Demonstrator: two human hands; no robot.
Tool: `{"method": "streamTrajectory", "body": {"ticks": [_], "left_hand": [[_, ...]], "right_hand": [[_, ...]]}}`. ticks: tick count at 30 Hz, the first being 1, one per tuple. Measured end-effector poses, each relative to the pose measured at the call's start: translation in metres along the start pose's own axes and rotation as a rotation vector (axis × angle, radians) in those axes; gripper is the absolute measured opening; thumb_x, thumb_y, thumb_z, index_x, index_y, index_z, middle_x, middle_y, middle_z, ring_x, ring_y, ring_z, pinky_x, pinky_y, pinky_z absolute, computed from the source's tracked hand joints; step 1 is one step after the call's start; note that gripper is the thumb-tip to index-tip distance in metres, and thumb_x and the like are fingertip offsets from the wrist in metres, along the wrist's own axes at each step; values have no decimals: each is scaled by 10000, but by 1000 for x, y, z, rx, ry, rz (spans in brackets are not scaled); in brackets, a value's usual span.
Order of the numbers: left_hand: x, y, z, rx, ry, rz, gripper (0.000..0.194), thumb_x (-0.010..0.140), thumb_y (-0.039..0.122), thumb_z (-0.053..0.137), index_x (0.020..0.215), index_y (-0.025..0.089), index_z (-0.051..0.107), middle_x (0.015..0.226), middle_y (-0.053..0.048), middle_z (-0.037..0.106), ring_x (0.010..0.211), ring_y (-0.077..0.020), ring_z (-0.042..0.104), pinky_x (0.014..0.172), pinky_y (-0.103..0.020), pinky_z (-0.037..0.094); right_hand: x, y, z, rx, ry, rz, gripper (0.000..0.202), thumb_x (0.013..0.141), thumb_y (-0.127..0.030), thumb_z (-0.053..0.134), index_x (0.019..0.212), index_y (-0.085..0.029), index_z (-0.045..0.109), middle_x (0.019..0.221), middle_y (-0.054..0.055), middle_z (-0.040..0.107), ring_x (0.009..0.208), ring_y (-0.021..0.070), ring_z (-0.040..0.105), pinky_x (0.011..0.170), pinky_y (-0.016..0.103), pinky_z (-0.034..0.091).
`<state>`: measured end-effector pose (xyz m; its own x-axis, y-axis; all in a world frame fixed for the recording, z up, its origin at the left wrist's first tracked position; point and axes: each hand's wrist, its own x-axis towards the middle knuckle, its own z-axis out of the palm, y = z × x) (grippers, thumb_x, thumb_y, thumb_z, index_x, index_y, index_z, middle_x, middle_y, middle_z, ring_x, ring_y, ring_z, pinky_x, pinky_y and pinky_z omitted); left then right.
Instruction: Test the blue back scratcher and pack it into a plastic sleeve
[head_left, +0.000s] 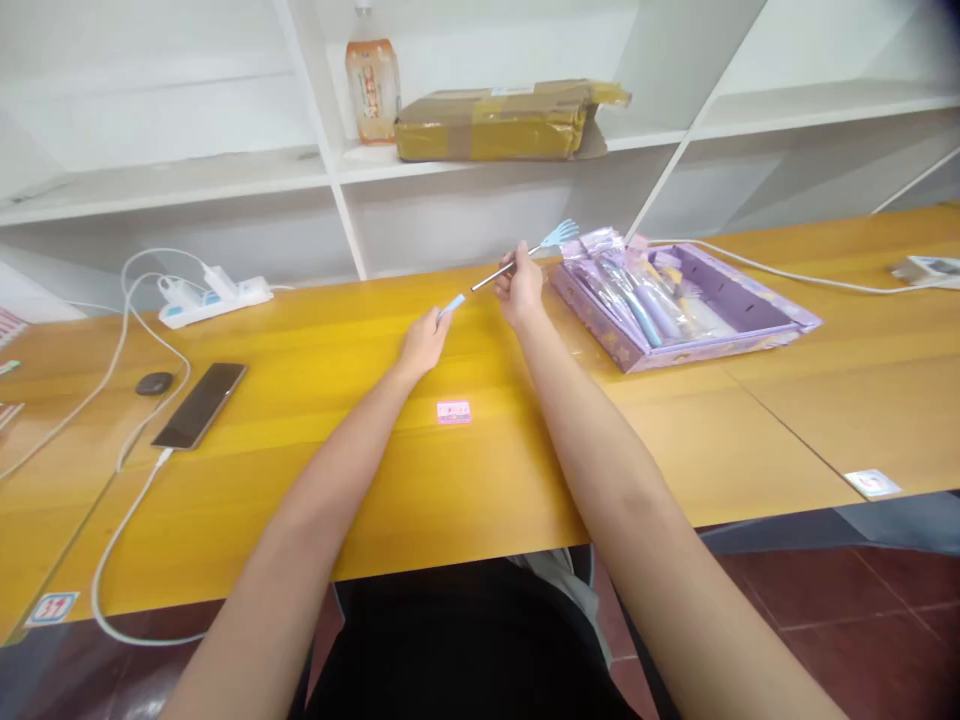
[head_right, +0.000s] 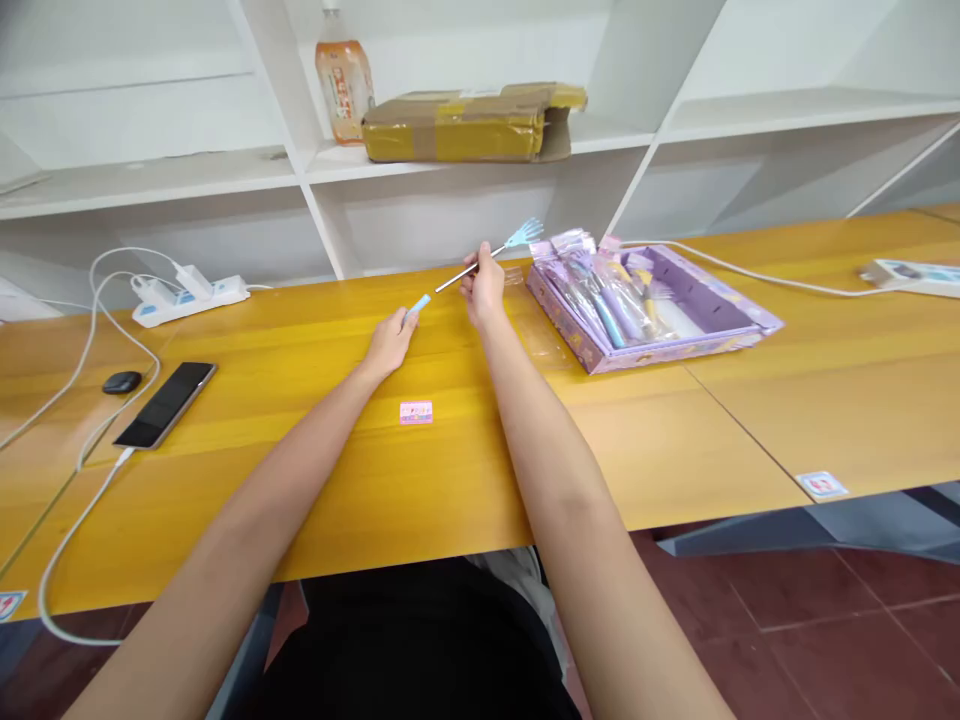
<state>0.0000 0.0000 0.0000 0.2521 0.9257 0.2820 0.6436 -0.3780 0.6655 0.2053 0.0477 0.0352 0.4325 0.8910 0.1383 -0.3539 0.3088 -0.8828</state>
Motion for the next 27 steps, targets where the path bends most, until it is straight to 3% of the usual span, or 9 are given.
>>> {"method": "streamTrajectory", "body": {"ticks": [6,12,21,27], "left_hand": [[0,0,0,26,-36,38,370,1175,447,489,866,248,533,902,-67,721,874,-266,680,769,-348,383],[-1,1,0,38,-55,63,375,1180,464,468,878,252,533,849,-42,680,810,-246,643,738,-345,369],[0,0,-1,107,-22,21,377,1183,456,461,918,242,620,899,-76,728,863,-273,679,738,-355,372],[1,-2,-3,106,-21,6,347,1175,426,492,920,239,636,893,-70,731,866,-274,682,741,-351,370]], "right_hand": [[0,5,2,101,-26,-14,678,987,-826,664,740,-231,454,594,-76,356,435,55,336,377,189,238],[-4,12,5,-23,-1,-40,648,1020,-806,628,748,-237,479,577,-74,354,451,79,365,420,214,284],[-13,20,7,-201,-20,-223,725,1001,-927,478,741,-251,522,550,-54,347,462,119,396,460,256,313],[-17,20,6,-228,-65,-224,747,986,-931,506,708,-238,527,543,-56,355,460,107,393,465,255,310]]}}
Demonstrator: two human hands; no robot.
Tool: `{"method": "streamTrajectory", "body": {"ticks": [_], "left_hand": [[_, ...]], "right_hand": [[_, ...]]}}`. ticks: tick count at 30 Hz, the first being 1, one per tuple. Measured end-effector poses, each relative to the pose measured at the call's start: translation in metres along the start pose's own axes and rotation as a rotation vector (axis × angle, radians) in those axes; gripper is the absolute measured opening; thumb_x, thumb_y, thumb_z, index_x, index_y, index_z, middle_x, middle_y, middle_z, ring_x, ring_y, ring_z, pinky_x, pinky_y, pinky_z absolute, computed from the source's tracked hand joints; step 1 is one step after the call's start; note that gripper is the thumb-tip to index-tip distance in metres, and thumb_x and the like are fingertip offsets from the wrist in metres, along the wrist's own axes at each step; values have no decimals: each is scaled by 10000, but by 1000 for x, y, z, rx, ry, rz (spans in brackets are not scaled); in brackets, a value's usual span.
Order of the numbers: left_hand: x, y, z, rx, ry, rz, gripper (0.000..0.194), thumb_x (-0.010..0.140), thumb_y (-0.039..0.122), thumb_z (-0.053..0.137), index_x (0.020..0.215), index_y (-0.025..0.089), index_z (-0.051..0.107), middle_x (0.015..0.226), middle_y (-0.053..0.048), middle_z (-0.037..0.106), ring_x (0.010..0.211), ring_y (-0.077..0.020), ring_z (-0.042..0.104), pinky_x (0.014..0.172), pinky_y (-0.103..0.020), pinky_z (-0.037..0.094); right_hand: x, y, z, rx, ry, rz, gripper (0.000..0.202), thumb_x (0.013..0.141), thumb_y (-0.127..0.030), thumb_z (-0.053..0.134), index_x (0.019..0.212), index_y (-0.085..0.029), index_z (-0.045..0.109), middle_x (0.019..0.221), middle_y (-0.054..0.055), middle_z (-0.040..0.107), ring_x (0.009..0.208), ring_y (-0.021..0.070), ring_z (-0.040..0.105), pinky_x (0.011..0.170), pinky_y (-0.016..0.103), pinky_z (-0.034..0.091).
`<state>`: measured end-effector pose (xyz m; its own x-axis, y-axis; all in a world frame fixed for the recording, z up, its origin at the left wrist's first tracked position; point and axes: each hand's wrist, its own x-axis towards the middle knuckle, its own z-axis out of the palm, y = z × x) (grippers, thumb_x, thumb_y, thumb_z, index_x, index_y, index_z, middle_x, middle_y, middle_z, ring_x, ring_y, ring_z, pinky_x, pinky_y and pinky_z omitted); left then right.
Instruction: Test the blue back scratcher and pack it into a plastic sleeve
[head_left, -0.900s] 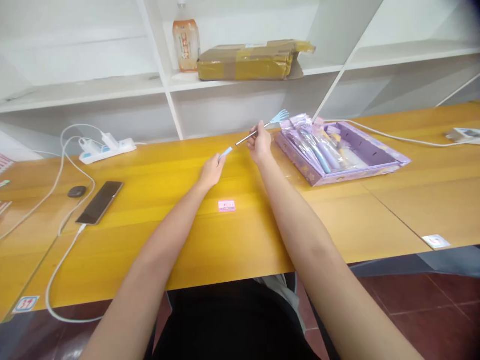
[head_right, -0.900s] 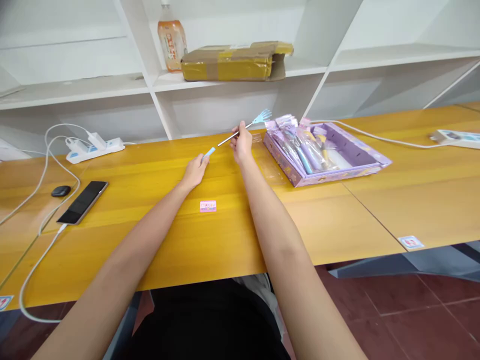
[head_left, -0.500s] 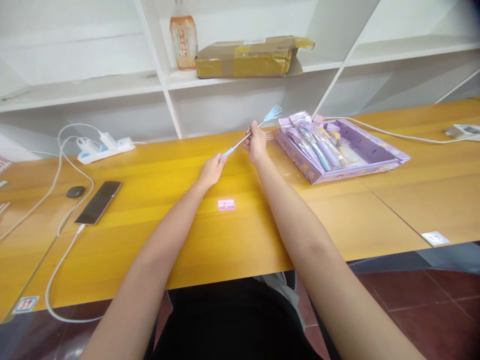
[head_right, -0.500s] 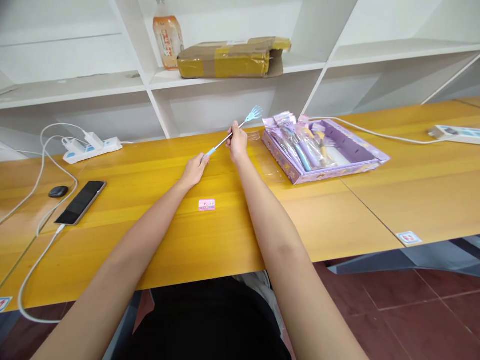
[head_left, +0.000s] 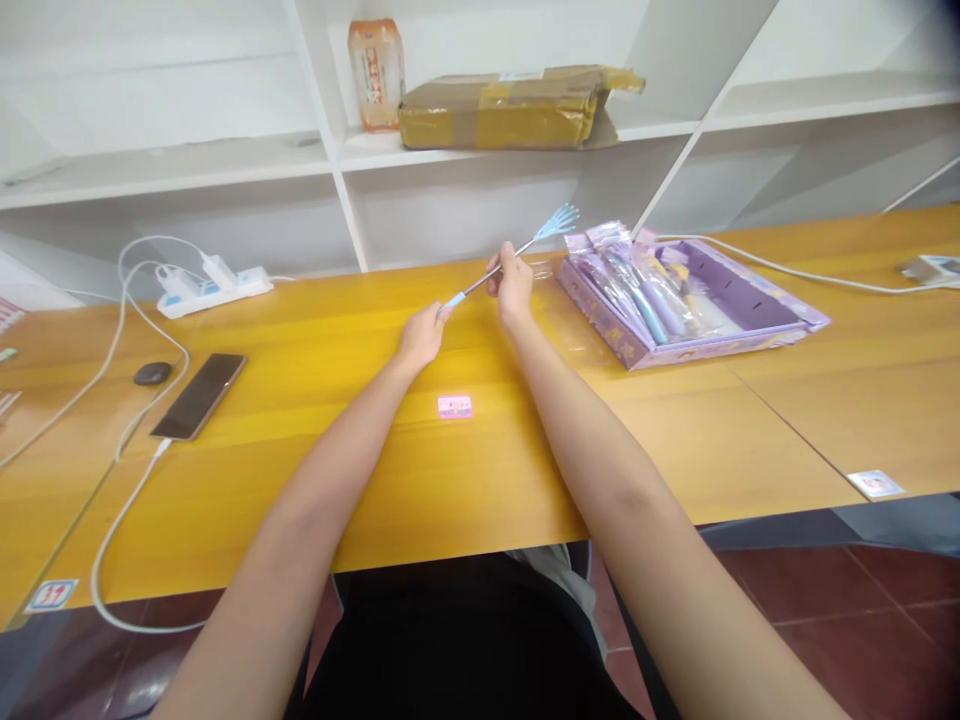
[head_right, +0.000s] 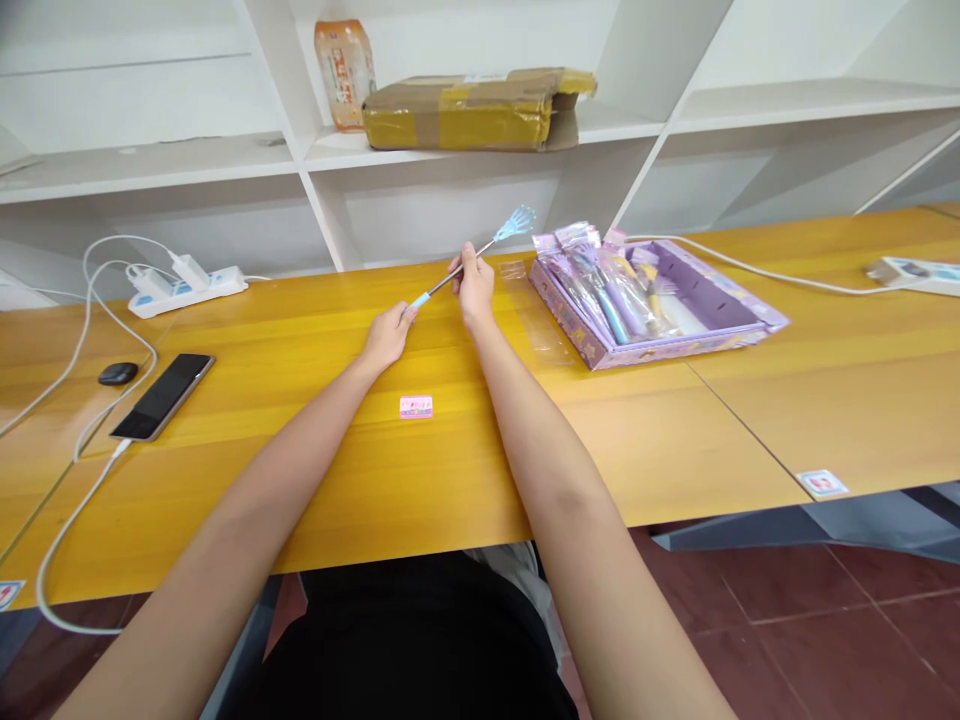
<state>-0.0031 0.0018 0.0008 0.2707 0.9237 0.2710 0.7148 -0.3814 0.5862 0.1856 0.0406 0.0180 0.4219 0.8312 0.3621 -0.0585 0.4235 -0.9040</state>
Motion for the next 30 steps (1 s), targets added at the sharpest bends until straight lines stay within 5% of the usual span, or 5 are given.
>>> {"method": "streamTrajectory", "body": {"ticks": [9,21,26,30], "left_hand": [[2,-3,1,-54,0,-4,360,1170,428,496,912,236,659,892,-64,753,867,-261,681,758,-334,398],[2,-3,-3,-122,-24,-7,365,1161,411,479,906,224,662,870,-36,732,839,-223,637,782,-327,415],[0,-1,-4,-156,-73,31,391,1157,429,447,894,228,655,839,-22,695,822,-214,619,772,-319,425],[-3,1,-3,-178,-143,74,422,1140,478,459,853,234,650,770,-6,640,759,-205,589,739,-320,420]], "right_hand": [[-5,-12,-12,124,-127,187,642,949,-792,745,703,-222,581,556,-59,441,480,85,450,490,198,368],[-14,-19,-6,129,-278,256,625,971,-753,751,722,-194,622,601,-41,563,497,62,494,507,177,390],[6,-31,-42,28,-552,398,480,841,-622,951,885,-186,755,870,51,788,717,143,703,662,235,566],[22,-43,-71,139,-338,280,500,933,-714,824,1024,-223,795,995,55,808,936,185,759,759,260,610]]}}
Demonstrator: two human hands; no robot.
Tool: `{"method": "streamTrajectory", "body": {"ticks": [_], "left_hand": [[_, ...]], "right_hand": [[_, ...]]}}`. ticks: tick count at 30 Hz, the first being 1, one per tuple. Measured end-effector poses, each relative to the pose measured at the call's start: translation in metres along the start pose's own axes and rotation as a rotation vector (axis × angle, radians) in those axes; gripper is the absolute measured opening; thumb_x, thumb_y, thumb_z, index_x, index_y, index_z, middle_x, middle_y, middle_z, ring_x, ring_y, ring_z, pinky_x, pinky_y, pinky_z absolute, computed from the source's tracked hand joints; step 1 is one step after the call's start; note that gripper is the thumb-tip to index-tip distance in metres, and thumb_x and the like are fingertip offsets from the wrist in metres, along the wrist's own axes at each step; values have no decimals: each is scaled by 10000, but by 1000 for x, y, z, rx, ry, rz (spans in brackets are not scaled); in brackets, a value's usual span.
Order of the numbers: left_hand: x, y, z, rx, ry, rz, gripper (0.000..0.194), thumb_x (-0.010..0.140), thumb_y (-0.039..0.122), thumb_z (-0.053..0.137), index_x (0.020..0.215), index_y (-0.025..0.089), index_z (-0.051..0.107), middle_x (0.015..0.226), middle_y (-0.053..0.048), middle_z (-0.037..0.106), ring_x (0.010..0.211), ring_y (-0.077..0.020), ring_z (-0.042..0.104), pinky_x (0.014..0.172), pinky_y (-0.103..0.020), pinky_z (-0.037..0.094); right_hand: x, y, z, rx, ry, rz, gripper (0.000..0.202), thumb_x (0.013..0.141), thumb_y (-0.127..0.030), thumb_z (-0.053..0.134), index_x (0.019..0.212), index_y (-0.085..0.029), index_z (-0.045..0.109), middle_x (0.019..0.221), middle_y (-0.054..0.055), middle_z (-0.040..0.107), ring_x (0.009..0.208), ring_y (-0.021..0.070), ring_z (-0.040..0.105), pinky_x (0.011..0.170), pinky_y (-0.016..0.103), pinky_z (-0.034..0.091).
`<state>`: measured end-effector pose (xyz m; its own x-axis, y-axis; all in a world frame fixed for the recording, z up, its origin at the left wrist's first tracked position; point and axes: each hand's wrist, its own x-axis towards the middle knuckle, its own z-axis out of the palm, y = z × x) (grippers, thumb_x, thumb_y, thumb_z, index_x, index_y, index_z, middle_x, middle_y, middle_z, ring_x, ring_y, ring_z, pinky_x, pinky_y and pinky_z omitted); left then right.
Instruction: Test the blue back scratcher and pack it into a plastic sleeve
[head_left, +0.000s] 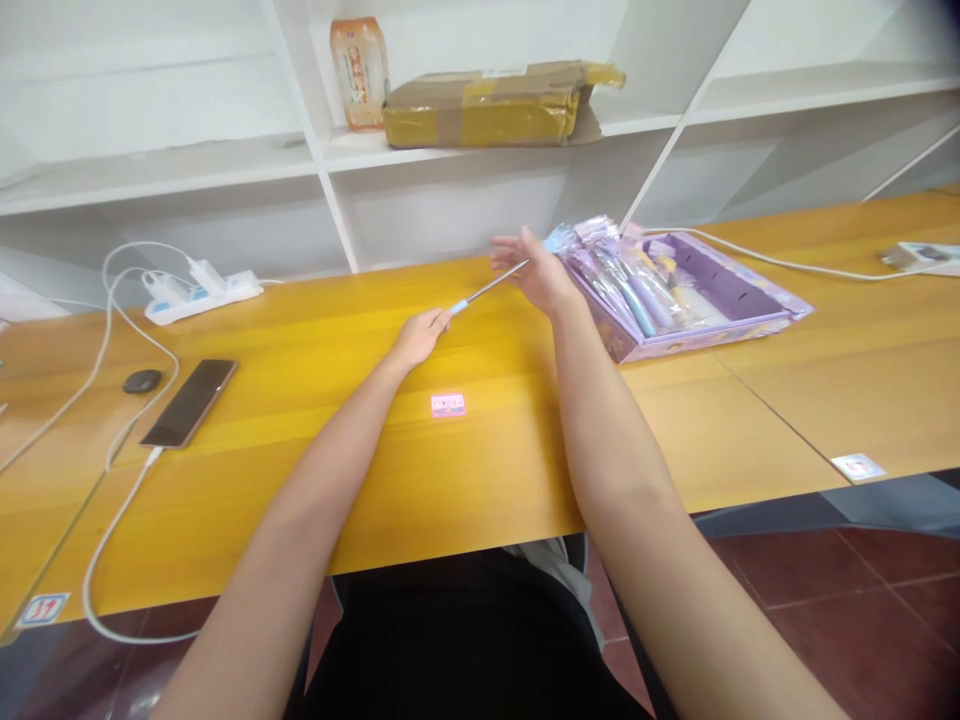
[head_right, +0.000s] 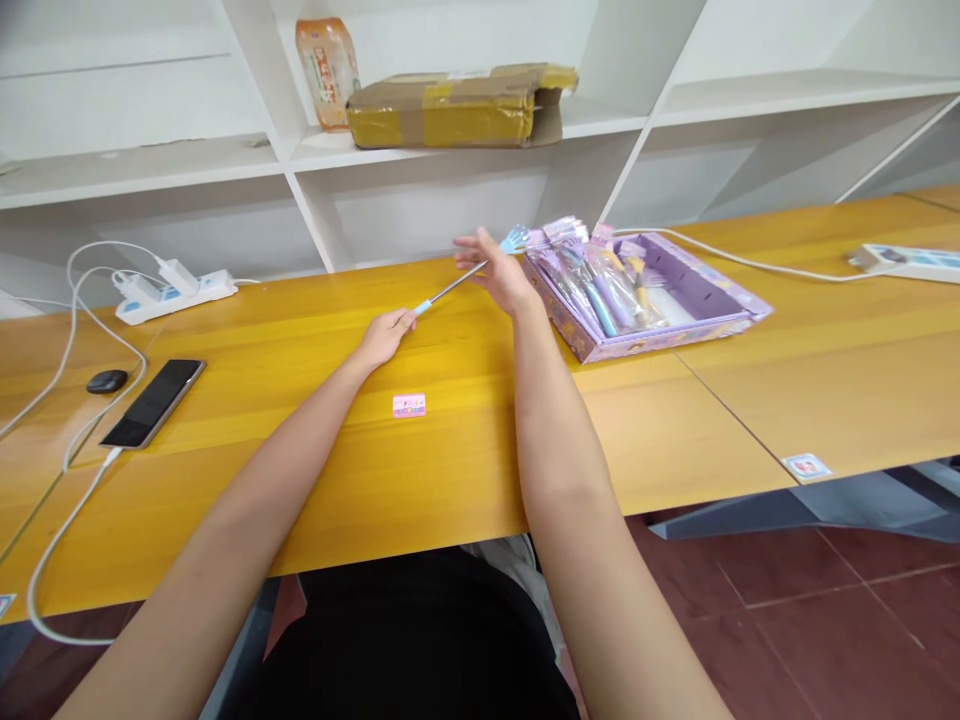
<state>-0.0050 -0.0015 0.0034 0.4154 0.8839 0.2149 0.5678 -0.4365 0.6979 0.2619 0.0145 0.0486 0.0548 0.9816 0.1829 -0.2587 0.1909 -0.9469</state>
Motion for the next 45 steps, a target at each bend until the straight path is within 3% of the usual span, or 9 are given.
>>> {"method": "streamTrajectory", "body": {"ticks": [5,9,15,21,33,41,45], "left_hand": [[-2,-2,0,-3,-25,2,460,1144,499,416,826,238,621,734,-3,609,703,-197,560,705,-329,398],[-1,-5,0,-1,-33,-3,466,1148,492,401,818,234,609,778,-12,654,721,-197,578,716,-328,403],[2,-7,2,16,-20,-8,436,1142,450,427,810,234,612,808,-24,682,774,-212,599,752,-331,414],[4,-7,2,33,-16,-14,422,1137,431,457,806,234,631,796,-22,687,779,-220,610,760,-330,425],[4,-6,3,45,-16,-15,441,1149,440,443,809,231,633,819,-31,715,766,-218,612,746,-339,411],[8,-13,7,57,-5,-16,446,1145,452,436,833,230,664,847,-42,723,787,-226,612,774,-355,414],[10,-16,8,65,-10,-16,459,1144,481,426,828,230,644,835,-35,711,773,-220,595,759,-348,393]], "right_hand": [[6,-3,1,116,135,-184,568,1011,-768,683,987,-208,775,946,56,775,873,154,746,712,245,591],[7,3,9,70,181,-185,551,992,-770,713,967,-221,754,926,61,780,858,171,755,683,263,592],[2,11,11,26,139,-130,629,980,-856,643,1003,-236,744,894,58,787,869,189,764,682,267,580],[-1,20,14,25,147,-47,601,1014,-824,623,1015,-235,746,906,60,805,839,180,779,641,241,525],[-8,35,27,19,119,47,639,961,-866,653,955,-233,738,876,55,793,854,204,797,675,264,577],[-9,48,34,0,50,13,698,978,-901,578,903,-222,723,827,63,771,868,210,793,734,288,608],[-7,59,31,-103,-17,-67,782,952,-983,475,952,-248,741,858,70,786,961,252,793,828,355,620]]}}
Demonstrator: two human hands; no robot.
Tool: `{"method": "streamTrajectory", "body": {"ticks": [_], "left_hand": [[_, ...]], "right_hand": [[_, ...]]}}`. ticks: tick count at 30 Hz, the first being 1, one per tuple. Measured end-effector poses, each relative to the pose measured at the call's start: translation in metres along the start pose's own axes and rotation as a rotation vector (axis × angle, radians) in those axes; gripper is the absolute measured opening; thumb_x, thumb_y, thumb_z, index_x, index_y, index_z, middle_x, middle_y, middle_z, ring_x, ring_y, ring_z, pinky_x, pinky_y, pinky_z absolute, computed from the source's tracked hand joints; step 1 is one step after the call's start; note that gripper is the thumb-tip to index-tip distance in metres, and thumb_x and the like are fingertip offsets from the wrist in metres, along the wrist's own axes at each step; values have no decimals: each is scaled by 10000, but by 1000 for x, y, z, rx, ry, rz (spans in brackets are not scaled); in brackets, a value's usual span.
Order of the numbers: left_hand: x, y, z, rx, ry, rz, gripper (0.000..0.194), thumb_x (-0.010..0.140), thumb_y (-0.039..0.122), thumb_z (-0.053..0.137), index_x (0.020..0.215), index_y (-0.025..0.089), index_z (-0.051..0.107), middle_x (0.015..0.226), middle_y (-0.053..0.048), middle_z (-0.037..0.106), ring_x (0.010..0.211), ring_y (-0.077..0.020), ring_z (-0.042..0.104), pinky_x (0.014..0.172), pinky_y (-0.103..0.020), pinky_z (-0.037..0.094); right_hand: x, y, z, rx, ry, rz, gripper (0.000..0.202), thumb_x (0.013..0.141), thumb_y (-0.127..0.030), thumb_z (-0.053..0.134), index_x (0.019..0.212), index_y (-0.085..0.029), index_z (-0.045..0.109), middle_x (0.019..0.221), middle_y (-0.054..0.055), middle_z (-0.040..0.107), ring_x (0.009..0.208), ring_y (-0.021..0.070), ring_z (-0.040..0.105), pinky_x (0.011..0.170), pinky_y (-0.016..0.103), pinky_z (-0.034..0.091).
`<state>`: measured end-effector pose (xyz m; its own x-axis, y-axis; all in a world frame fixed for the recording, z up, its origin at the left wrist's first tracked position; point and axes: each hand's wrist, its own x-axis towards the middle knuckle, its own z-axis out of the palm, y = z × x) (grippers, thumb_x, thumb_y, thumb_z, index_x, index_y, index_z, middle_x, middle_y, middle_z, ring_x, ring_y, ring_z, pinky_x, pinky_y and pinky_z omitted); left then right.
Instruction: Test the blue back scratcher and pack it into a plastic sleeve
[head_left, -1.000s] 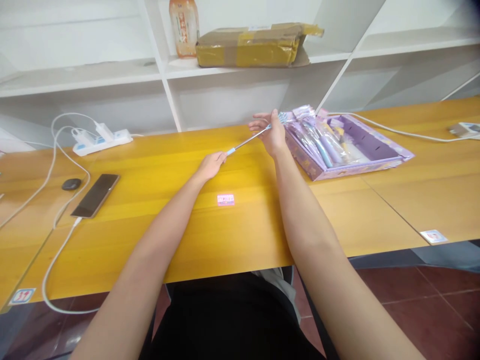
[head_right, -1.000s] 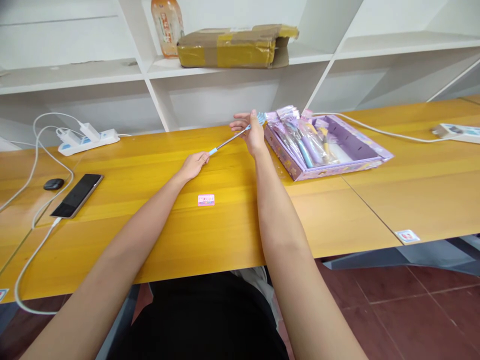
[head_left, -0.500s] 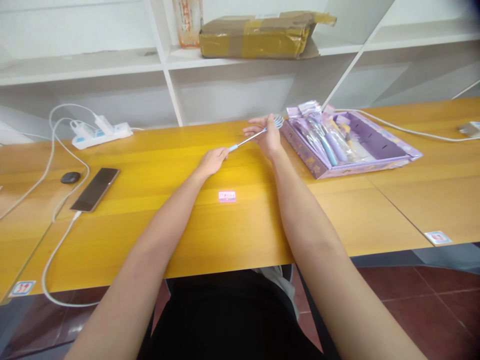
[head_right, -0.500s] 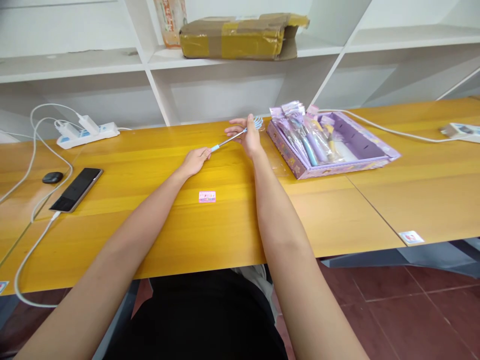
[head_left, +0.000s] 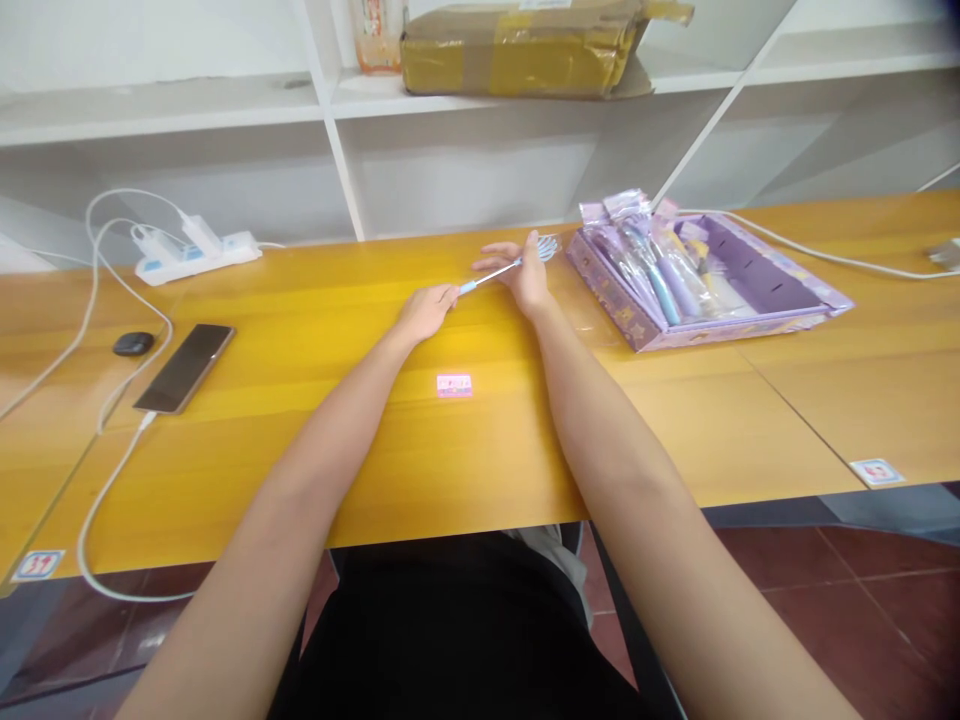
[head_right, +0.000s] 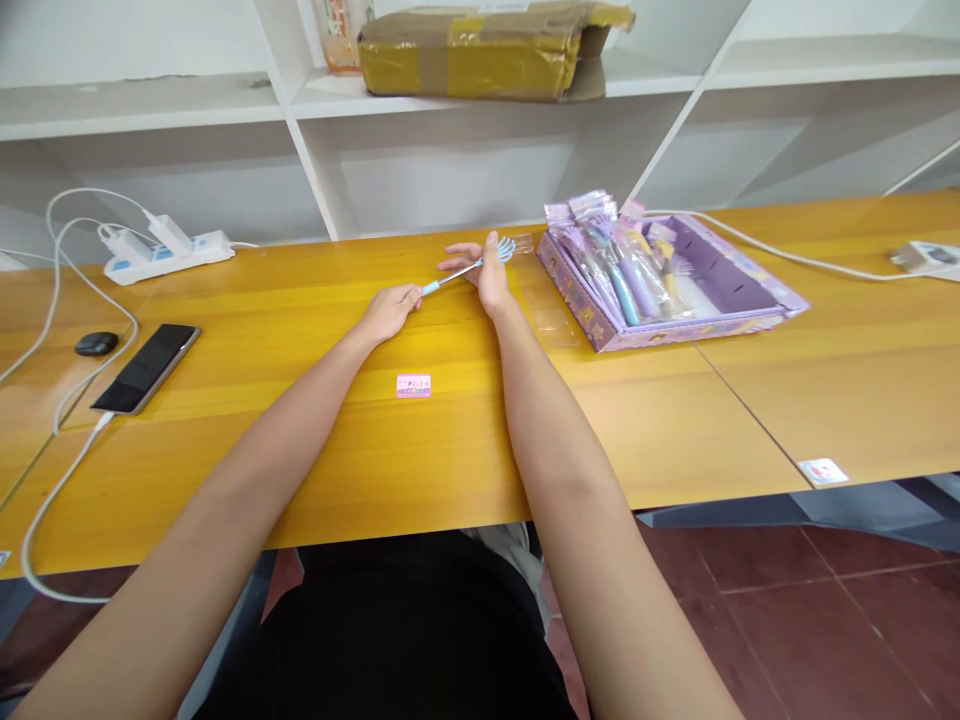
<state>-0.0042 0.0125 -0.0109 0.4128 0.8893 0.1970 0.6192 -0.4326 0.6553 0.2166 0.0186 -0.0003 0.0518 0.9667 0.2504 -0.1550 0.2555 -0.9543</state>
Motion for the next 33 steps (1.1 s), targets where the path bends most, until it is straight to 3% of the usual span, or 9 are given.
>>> {"method": "streamTrajectory", "body": {"ticks": [4,7,13,22,29,33], "left_hand": [[1,-2,0,-6,-4,19,465,1144,498,419,824,228,624,822,-26,694,762,-215,584,753,-347,369],[1,0,0,-6,-3,14,458,1147,473,420,814,226,615,822,-27,691,766,-214,581,763,-349,364],[-1,6,-3,-20,-2,-9,436,1154,429,429,819,222,617,847,-32,703,784,-215,588,771,-348,360],[-1,7,-4,-28,-6,-26,446,1157,425,440,801,220,614,778,-20,665,724,-202,555,734,-345,340],[2,2,0,-34,18,-7,453,1159,420,444,805,217,640,772,-22,666,720,-201,567,729,-345,348],[4,1,2,-54,28,8,459,1160,416,449,796,213,642,763,-18,668,713,-192,570,728,-341,362]], "right_hand": [[2,7,-4,-137,-74,-57,952,851,-1109,337,1064,-283,761,913,67,816,1141,315,752,1012,465,571],[5,11,-6,-228,-136,-50,1101,806,-1150,191,1185,-281,748,903,53,823,1182,305,698,1128,512,482],[8,17,-5,-271,-154,-71,1277,715,-1188,78,1300,-266,741,861,42,801,1172,299,676,1113,506,467],[7,25,-3,-327,-193,-118,1313,766,-1153,40,1475,-260,692,838,12,790,1112,272,673,1142,503,434],[5,29,-2,-308,-189,-99,1092,901,-1085,198,1368,-263,745,966,29,819,1132,274,713,1199,520,452],[4,30,0,-272,-164,-97,970,893,-1076,350,1266,-293,786,1023,47,824,1204,311,730,1206,525,486]]}}
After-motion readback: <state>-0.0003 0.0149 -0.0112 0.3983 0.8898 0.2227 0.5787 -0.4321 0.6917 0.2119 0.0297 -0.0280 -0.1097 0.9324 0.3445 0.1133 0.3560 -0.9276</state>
